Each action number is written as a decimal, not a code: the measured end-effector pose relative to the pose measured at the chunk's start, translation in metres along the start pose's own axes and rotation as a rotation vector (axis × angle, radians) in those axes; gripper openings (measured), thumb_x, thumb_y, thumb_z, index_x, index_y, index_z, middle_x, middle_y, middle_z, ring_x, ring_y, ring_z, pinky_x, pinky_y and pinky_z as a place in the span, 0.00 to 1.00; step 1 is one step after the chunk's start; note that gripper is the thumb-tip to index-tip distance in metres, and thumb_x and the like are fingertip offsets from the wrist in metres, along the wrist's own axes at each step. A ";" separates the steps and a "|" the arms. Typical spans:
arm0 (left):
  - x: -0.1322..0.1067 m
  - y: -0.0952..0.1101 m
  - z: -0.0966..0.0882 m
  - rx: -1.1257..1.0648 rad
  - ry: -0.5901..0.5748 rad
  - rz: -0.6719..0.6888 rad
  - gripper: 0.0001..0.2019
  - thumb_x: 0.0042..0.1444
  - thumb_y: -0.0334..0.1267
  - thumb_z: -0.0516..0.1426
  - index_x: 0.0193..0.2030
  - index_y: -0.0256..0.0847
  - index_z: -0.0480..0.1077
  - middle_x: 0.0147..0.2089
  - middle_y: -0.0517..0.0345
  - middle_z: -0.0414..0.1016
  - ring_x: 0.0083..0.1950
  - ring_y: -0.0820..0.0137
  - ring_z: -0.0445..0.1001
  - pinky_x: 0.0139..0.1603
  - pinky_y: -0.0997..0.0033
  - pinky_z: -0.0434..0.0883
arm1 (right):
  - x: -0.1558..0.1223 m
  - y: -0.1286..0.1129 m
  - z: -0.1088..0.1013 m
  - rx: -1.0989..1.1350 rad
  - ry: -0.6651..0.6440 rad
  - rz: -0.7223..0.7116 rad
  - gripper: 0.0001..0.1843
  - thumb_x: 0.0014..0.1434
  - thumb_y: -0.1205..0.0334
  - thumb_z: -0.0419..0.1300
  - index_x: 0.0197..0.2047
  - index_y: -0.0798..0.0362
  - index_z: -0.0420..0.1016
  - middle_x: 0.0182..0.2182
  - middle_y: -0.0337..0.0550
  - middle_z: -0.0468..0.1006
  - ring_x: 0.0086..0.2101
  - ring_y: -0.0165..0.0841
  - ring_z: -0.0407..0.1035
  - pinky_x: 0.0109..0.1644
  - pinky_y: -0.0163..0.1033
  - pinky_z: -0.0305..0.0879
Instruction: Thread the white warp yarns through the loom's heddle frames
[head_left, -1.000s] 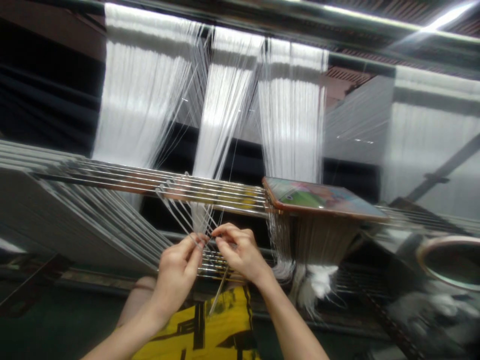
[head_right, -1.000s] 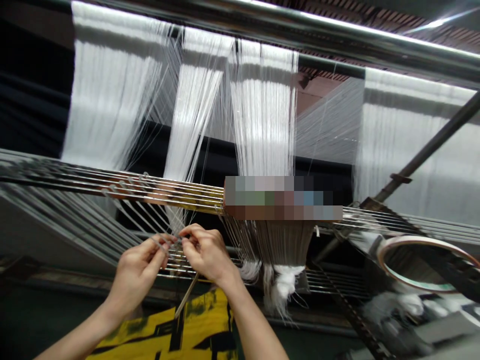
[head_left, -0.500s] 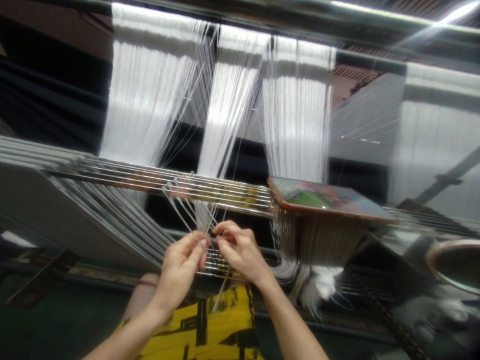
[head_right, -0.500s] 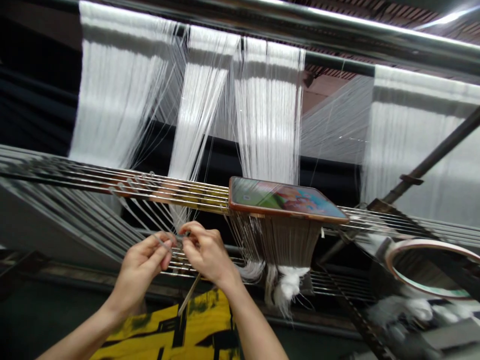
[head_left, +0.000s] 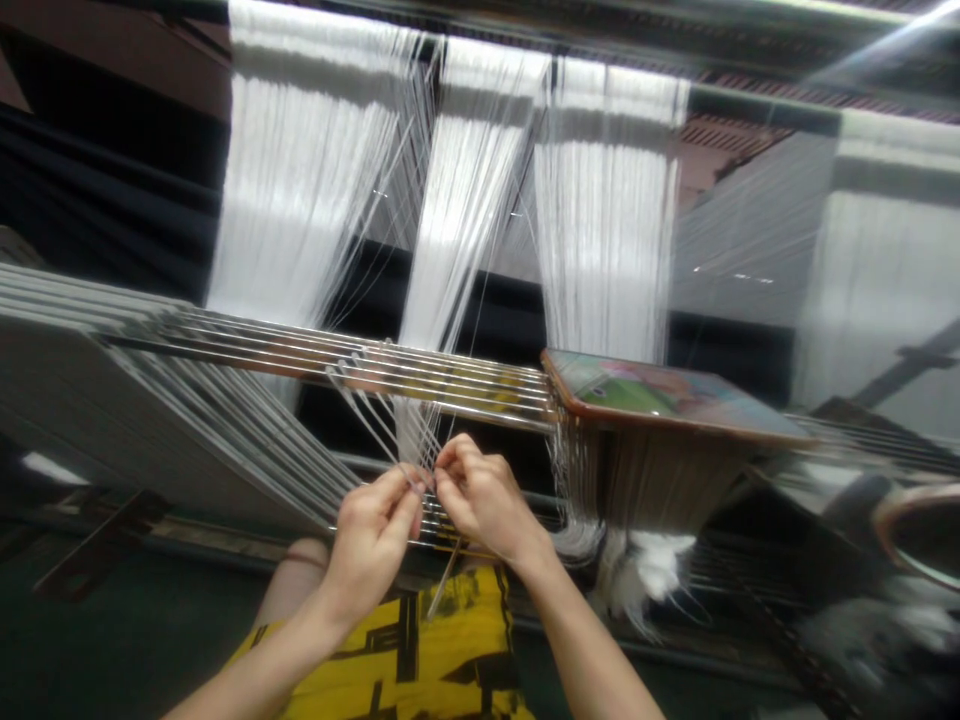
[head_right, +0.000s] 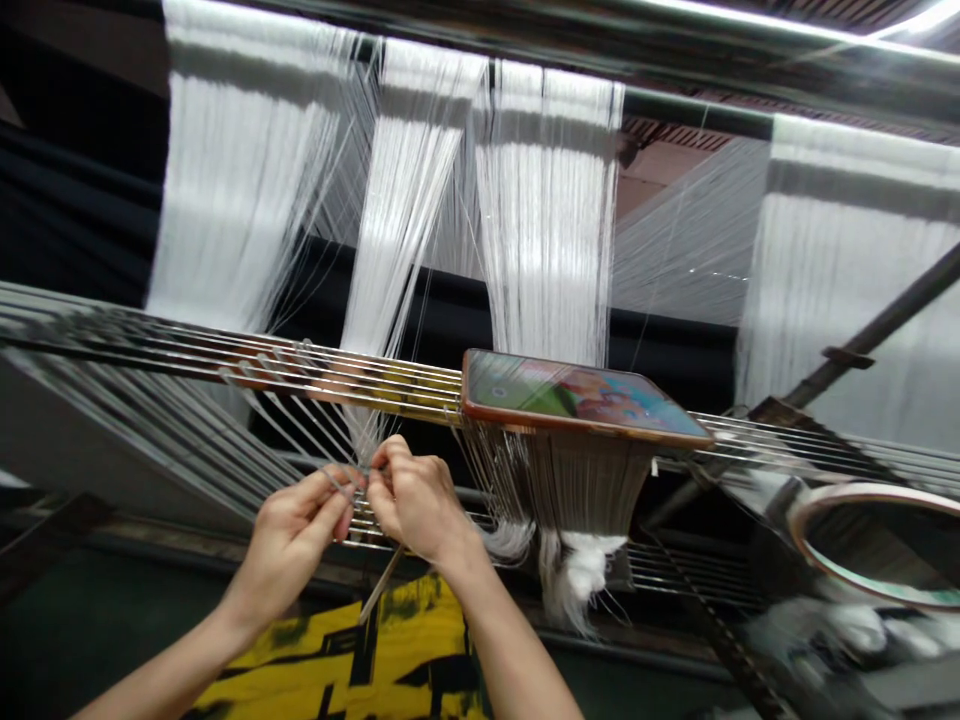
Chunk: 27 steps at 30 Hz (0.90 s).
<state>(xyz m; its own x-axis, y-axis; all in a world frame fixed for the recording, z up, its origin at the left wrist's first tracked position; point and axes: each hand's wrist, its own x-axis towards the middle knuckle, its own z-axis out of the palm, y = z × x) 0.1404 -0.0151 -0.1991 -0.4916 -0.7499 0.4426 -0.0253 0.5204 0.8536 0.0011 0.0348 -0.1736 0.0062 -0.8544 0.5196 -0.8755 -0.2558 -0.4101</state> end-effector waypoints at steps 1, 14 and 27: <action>0.000 -0.002 0.000 -0.035 -0.004 -0.029 0.09 0.57 0.40 0.50 0.30 0.38 0.66 0.18 0.67 0.62 0.21 0.78 0.61 0.25 0.78 0.60 | -0.001 0.001 0.000 0.009 0.008 -0.012 0.06 0.57 0.69 0.51 0.39 0.55 0.66 0.27 0.41 0.76 0.24 0.29 0.71 0.29 0.31 0.63; -0.012 -0.008 0.000 0.058 0.067 0.011 0.09 0.53 0.40 0.54 0.34 0.39 0.73 0.24 0.58 0.74 0.25 0.73 0.71 0.30 0.75 0.68 | -0.007 -0.004 0.001 0.053 -0.025 -0.033 0.06 0.58 0.66 0.50 0.38 0.54 0.66 0.21 0.36 0.72 0.20 0.27 0.67 0.28 0.30 0.61; -0.014 -0.004 -0.005 0.059 0.034 -0.005 0.12 0.55 0.40 0.52 0.40 0.38 0.73 0.21 0.61 0.71 0.19 0.76 0.68 0.21 0.79 0.65 | -0.007 -0.009 0.000 0.054 -0.042 -0.057 0.05 0.57 0.68 0.51 0.37 0.55 0.66 0.19 0.34 0.72 0.18 0.27 0.66 0.28 0.31 0.60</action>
<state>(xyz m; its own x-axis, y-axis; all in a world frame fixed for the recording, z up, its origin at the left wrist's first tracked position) 0.1520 -0.0086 -0.2071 -0.4612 -0.7656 0.4486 -0.0797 0.5393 0.8383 0.0094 0.0431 -0.1733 0.0764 -0.8559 0.5115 -0.8456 -0.3275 -0.4216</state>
